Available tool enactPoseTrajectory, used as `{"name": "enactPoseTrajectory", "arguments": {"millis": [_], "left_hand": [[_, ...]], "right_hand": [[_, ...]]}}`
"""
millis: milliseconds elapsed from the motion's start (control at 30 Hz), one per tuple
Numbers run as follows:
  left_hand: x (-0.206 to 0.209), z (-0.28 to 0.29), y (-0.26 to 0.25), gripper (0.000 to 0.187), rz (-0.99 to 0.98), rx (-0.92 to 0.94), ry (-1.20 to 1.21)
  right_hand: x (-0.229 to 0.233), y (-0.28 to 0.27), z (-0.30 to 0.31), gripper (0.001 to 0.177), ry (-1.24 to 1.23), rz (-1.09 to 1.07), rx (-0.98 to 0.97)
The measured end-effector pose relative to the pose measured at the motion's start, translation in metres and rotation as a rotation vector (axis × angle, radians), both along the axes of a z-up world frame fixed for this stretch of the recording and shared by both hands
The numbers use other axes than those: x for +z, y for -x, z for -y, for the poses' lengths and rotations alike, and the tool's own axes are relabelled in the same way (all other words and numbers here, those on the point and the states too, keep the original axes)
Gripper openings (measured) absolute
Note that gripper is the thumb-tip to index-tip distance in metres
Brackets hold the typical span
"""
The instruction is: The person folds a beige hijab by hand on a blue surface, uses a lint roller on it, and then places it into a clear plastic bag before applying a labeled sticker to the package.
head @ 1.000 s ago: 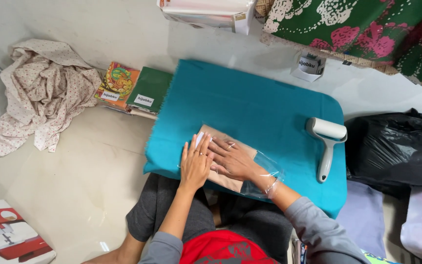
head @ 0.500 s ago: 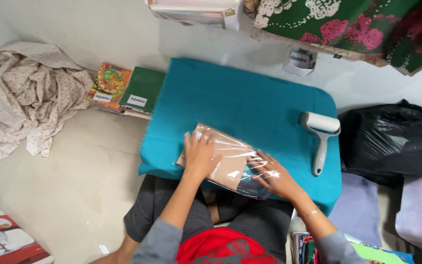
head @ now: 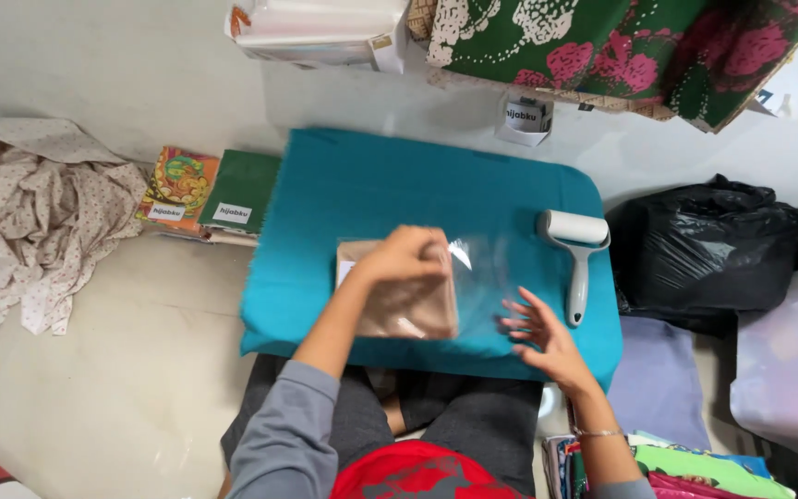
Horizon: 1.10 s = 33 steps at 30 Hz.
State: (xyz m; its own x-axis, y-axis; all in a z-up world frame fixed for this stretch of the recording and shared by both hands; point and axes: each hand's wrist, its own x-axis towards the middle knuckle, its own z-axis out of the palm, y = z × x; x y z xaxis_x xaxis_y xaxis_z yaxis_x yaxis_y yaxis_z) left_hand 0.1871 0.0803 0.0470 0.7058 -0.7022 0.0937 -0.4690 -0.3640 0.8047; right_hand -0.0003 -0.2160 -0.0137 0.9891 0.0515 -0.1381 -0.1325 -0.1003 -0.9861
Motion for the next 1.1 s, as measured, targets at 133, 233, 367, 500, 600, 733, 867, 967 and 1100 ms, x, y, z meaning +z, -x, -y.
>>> {"name": "enactPoseTrajectory", "arguments": {"millis": [133,233,367,500,600,733,867,967,1100], "left_hand": [[0.039,-0.003,-0.020,0.029,-0.037,0.072,0.307],[0.067,0.000,-0.034,0.025,0.009,0.102,0.469],[0.101,-0.019,-0.027,0.020,0.332,0.130,0.595],[0.048,-0.053,0.012,0.018,0.815,0.162,0.199],[-0.101,-0.071,0.039,0.018,0.972,0.112,-0.220],[-0.129,-0.086,0.081,0.011,0.954,0.112,-0.202],[-0.122,-0.089,0.087,0.014,0.993,0.083,-0.106],[-0.130,-0.091,0.082,0.016,0.845,0.017,-0.076],[-0.083,-0.101,0.088,0.020,0.320,-0.016,-0.059]], "right_hand": [[0.029,-0.049,-0.042,0.137,0.022,0.069,0.131],[0.069,-0.097,-0.068,0.063,0.164,0.545,-0.136],[0.118,-0.120,-0.071,0.036,0.234,0.832,-0.245],[0.072,-0.105,-0.060,0.029,0.664,1.167,-0.120],[0.001,-0.072,-0.063,0.018,0.954,1.137,0.056],[-0.036,-0.037,-0.062,0.032,1.037,1.115,0.040],[-0.032,-0.022,-0.064,0.020,1.019,1.206,0.018],[-0.023,-0.018,-0.064,0.014,0.987,1.210,0.073],[-0.013,-0.011,-0.069,0.010,0.913,1.084,0.115]]}}
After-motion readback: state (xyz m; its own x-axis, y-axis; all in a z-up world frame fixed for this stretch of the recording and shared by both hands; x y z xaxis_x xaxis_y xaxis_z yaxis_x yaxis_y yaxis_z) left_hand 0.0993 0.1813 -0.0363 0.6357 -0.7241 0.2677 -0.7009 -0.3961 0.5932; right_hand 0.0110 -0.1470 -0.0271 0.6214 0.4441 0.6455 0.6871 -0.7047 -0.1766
